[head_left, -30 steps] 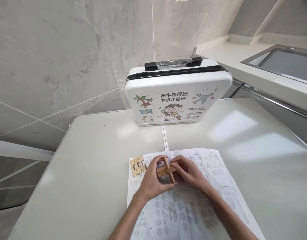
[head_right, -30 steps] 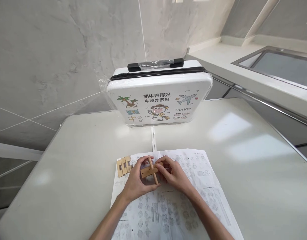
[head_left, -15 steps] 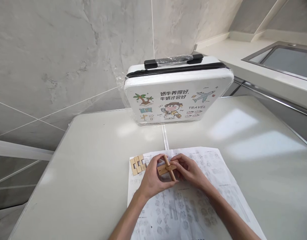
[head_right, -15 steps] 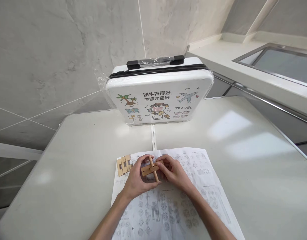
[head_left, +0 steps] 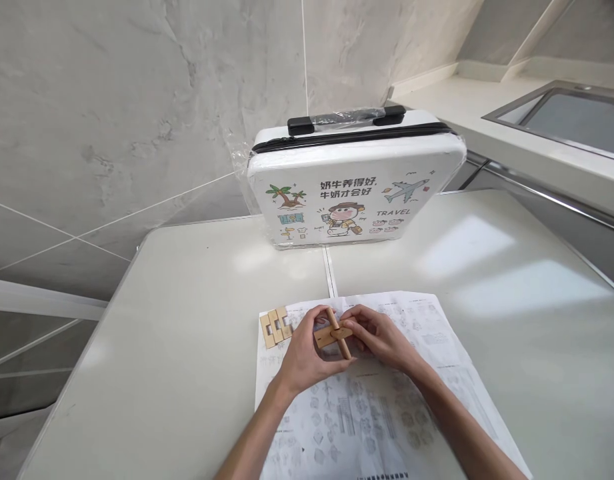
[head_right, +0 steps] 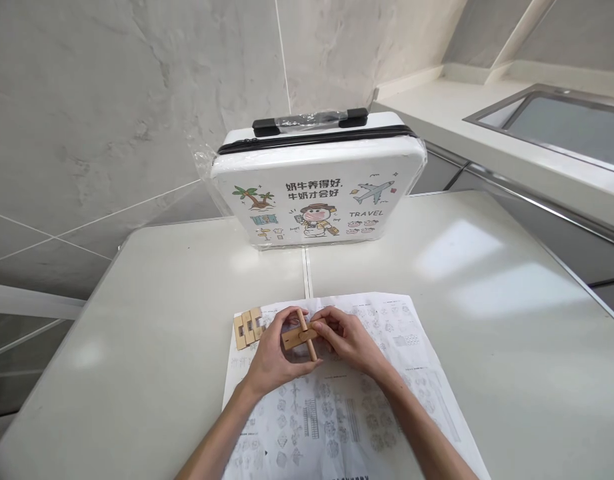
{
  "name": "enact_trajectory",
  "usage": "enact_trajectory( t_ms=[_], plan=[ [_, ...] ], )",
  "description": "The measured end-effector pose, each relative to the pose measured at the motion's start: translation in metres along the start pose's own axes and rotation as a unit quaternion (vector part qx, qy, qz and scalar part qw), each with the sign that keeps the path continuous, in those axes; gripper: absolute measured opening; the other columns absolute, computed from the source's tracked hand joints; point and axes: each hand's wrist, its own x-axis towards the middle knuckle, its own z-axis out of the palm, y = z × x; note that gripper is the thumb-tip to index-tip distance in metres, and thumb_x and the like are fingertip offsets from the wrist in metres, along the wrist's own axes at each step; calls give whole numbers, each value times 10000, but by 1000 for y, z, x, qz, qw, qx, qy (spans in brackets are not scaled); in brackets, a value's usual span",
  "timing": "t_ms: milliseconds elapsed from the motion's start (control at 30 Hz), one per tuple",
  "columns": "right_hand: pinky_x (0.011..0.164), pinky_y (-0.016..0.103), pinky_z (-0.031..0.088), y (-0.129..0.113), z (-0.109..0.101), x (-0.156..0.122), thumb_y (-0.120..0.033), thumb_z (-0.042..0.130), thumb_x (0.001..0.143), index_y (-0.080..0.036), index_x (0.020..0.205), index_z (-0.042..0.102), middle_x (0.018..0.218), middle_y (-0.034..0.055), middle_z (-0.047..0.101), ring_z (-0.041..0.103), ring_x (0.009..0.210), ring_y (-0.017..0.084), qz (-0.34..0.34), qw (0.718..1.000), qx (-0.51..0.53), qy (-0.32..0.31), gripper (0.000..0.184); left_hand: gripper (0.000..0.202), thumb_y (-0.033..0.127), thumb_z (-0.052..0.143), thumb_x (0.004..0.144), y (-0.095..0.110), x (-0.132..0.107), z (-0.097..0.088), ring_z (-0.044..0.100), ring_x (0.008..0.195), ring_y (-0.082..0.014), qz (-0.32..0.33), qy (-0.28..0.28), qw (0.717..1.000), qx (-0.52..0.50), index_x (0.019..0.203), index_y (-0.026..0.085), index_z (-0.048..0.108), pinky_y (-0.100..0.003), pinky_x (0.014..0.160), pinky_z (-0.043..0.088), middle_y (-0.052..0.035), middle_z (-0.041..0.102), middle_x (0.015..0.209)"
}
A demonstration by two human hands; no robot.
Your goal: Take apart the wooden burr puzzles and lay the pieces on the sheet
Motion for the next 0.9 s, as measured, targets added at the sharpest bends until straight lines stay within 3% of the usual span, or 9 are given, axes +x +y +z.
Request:
enact_trajectory(
  t_ms=[367,567,667,767,900],
  plan=[
    [548,285,498,8,7,-1,-585,649,1007,-218,1059,688,732,1,676,612,575,161,14,998,60,32,373,906,353,980,655,-3,-1,3,642,1300,-321,9,14,1000,-13,1424,296,506,-500,1104,541,-78,662,1382],
    [832,361,571,2,3,-2,-536,554,1068,-240,1116,721,1086,87,757,707,989,258,-65,993,-47,86,344,945,415,986,644,-4,-2,2,668,1249,-320,26,34,998,-35,1438,287,490,-491,1070,567,-90,672,1365],
    [956,411,550,-4,-1,-5,-502,535,1082,-269,1193,703,1200,95,733,678,1129,287,-148,985,-67,62,309,922,387,971,643,-5,-2,2,685,1182,-320,42,43,998,-35,1422,281,489,-495,1020,579,-91,679,1318],
    [954,443,546,-8,-1,-8,-444,630,1046,-289,1162,713,1144,91,740,680,1091,299,-199,972,-111,50,211,904,377,955,649,-8,-2,3,672,1183,-325,45,47,997,-32,1415,284,484,-508,1024,568,-98,656,1334],
    [809,426,553,-8,3,-8,-391,636,1045,-287,1055,713,968,74,737,674,883,270,-191,966,-152,82,130,900,443,959,650,-8,-1,3,646,1181,-324,46,37,998,-3,1405,294,493,-505,1015,563,-101,632,1354]
  ],
)
